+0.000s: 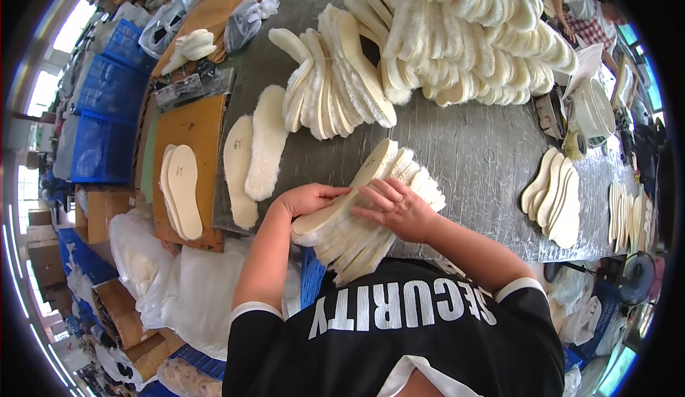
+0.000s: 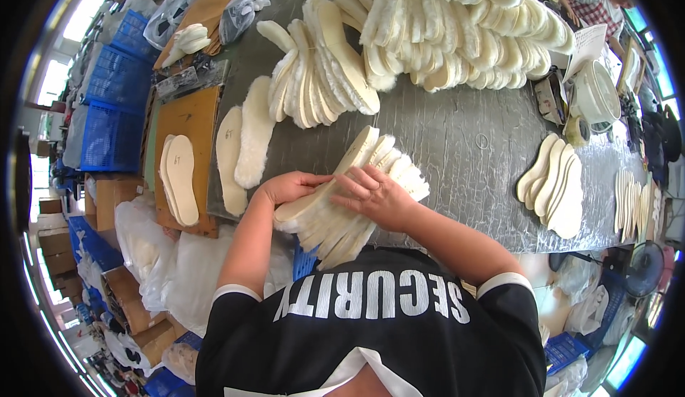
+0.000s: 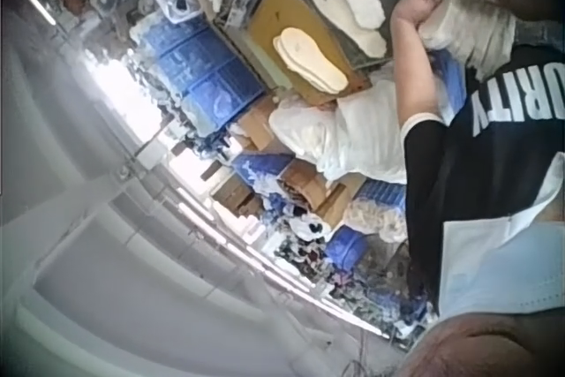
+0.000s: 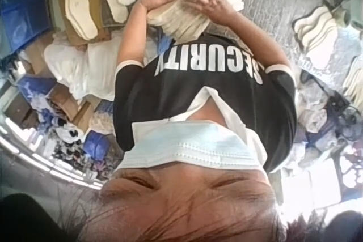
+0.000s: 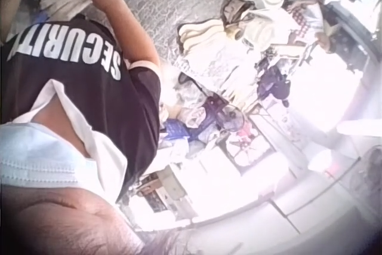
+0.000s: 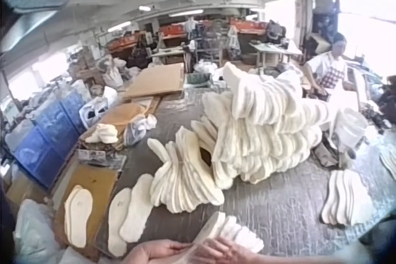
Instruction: Gathering and stacking soft white shoe insoles at a manufacturing station.
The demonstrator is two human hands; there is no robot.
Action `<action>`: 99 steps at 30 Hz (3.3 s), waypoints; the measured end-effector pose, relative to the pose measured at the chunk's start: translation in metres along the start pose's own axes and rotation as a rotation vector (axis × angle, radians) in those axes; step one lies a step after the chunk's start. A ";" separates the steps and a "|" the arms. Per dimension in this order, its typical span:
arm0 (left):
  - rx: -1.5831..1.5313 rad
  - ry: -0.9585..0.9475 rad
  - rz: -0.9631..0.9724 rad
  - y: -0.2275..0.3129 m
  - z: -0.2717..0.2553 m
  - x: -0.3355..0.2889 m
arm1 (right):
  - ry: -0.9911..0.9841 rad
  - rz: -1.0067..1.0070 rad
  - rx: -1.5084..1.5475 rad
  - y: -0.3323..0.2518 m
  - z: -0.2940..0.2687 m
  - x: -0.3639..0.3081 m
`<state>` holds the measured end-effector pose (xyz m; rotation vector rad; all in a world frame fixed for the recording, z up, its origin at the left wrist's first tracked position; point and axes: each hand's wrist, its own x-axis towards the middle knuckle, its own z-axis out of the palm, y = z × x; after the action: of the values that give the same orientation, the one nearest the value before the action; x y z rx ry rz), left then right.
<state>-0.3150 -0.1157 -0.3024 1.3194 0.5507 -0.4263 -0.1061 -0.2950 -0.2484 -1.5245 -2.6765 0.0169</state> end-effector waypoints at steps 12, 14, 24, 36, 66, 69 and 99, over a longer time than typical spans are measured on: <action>1.113 1.510 -0.277 -0.006 -0.042 -0.020 | -0.061 0.055 0.038 0.002 -0.004 0.017; 1.015 1.458 -0.293 -0.002 -0.055 -0.026 | -0.036 0.063 0.044 0.005 -0.003 0.016; 0.640 1.438 -0.271 -0.021 -0.031 -0.037 | -0.073 0.049 0.036 -0.006 -0.008 0.004; 0.982 1.198 0.408 0.021 0.050 -0.054 | -0.059 0.023 0.018 -0.007 -0.002 0.002; 0.263 1.533 -0.173 -0.054 -0.016 -0.093 | -0.155 -0.016 -0.041 -0.011 -0.010 0.021; 0.055 1.316 0.376 -0.021 0.012 -0.089 | -0.112 -0.025 -0.046 -0.016 -0.003 0.014; 0.408 2.013 -0.715 -0.105 -0.118 -0.179 | -0.357 -0.028 -0.002 -0.004 -0.024 0.058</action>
<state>-0.5360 -0.0243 -0.2955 1.5498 2.7393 0.4659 -0.1382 -0.2476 -0.2213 -1.6186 -2.9631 0.3149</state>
